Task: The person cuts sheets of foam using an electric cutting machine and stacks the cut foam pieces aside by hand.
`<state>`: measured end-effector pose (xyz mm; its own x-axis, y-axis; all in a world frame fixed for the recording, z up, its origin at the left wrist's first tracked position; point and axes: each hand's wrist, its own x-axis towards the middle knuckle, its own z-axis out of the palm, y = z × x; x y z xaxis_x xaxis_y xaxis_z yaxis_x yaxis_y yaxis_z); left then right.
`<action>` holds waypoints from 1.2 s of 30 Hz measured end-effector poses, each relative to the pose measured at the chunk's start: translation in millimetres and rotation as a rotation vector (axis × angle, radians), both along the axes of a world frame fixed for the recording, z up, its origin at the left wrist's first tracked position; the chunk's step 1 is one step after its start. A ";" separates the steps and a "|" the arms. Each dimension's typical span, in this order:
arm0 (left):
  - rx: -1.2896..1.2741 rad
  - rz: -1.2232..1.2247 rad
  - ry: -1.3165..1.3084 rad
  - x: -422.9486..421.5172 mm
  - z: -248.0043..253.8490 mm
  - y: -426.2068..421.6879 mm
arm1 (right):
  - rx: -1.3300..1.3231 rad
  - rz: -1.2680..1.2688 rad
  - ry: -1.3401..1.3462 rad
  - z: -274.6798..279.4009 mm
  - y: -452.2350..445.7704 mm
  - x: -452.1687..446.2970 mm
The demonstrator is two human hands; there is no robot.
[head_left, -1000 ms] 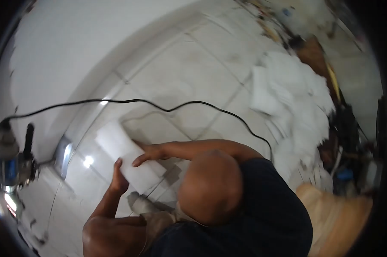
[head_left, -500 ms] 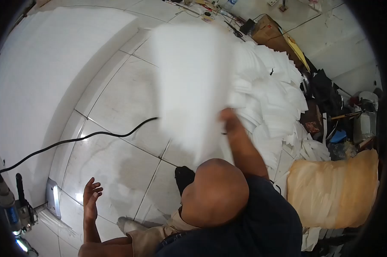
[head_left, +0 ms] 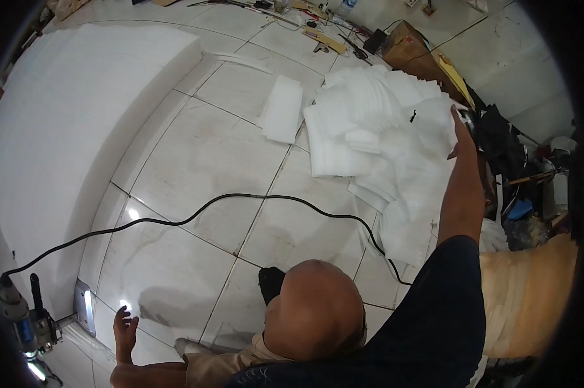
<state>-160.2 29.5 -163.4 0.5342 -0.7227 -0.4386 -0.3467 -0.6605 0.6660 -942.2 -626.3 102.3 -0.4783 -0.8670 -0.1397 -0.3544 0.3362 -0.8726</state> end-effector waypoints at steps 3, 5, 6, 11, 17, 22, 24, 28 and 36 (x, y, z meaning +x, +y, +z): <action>0.123 0.007 -0.081 7.8 -6.0 33.5 | -0.077 -0.082 0.411 -57.7 -73.2 -54.7; 0.140 0.066 -0.110 9.4 -7.5 55.7 | -0.187 0.256 0.899 -70.7 -114.6 -115.6; 0.150 0.116 -0.135 8.0 -5.4 71.9 | -0.171 0.094 0.849 -79.8 -114.5 -111.9; 0.261 0.372 -0.317 -11.2 -22.4 167.8 | -0.484 -0.156 1.114 -19.4 -24.0 78.3; 0.203 0.403 -0.380 -68.6 -6.2 198.7 | -0.850 0.777 0.786 -114.4 -0.6 279.3; 0.144 0.366 -0.352 -83.6 -3.6 174.7 | -0.115 1.227 1.371 -213.5 37.4 418.7; 0.140 0.379 -0.350 -80.3 0.9 166.9 | -0.088 1.186 1.466 -255.3 30.4 440.3; 0.150 0.501 -0.288 -103.9 0.0 173.5 | 0.096 1.115 1.599 -288.7 12.5 446.7; 0.352 0.528 -0.262 -156.8 -10.3 229.3 | 0.152 1.169 1.739 -273.3 -6.2 393.9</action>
<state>-317.0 258.7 -173.7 0.8964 -0.1742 -0.4076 -0.0391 -0.9470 0.3188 -548.3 -632.5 -171.1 0.4679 -0.8169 -0.3372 -0.6307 -0.5760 0.5201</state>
